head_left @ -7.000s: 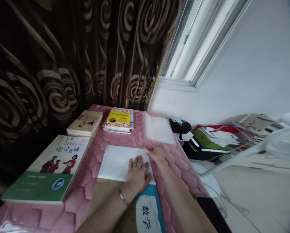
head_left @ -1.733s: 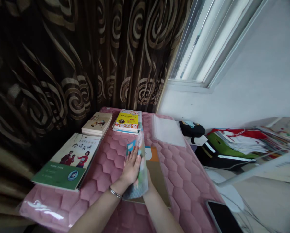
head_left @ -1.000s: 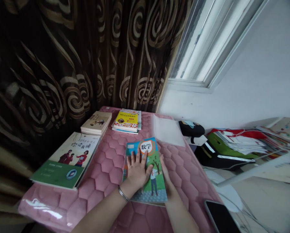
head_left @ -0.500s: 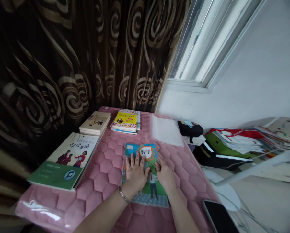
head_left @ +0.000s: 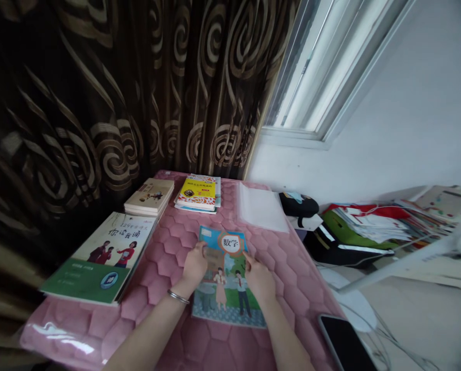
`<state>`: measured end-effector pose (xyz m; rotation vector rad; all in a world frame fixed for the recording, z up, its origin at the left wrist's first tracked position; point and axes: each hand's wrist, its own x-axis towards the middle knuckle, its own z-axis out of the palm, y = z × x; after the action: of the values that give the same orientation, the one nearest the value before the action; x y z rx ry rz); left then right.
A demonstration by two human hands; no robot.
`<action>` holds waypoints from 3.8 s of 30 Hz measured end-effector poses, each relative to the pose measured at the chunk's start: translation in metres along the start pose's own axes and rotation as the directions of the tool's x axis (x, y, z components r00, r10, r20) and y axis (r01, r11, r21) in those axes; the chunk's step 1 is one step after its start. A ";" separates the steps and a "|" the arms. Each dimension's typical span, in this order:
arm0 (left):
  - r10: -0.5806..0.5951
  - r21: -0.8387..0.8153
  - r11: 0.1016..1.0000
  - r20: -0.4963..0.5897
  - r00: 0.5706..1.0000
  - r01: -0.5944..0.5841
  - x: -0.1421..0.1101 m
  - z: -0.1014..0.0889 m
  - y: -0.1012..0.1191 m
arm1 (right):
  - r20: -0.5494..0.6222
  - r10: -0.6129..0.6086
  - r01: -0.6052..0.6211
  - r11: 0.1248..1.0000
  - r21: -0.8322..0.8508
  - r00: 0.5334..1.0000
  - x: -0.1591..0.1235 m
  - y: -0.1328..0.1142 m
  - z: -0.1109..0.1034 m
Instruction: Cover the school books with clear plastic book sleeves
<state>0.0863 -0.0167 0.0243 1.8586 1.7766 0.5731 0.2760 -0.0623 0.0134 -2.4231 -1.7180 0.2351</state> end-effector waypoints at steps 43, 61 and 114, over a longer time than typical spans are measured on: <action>0.293 0.474 0.844 -0.012 0.956 -0.252 0.040 0.017 -0.019 | 0.017 -0.133 0.132 0.990 0.052 0.991 0.006 -0.024 0.018; 0.500 0.523 0.738 0.002 0.866 -0.427 -0.091 0.023 -0.065 | 0.006 -0.142 0.142 0.990 0.003 0.990 0.004 -0.025 0.019; 0.278 0.437 0.850 0.104 0.955 -0.295 -0.069 0.045 0.001 | 0.081 0.023 -0.031 0.995 0.099 0.996 -0.020 -0.026 0.004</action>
<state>0.1107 -0.0886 -0.0073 2.4611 1.7196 0.2327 0.2440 -0.0727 0.0157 -2.3970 -1.6630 0.4165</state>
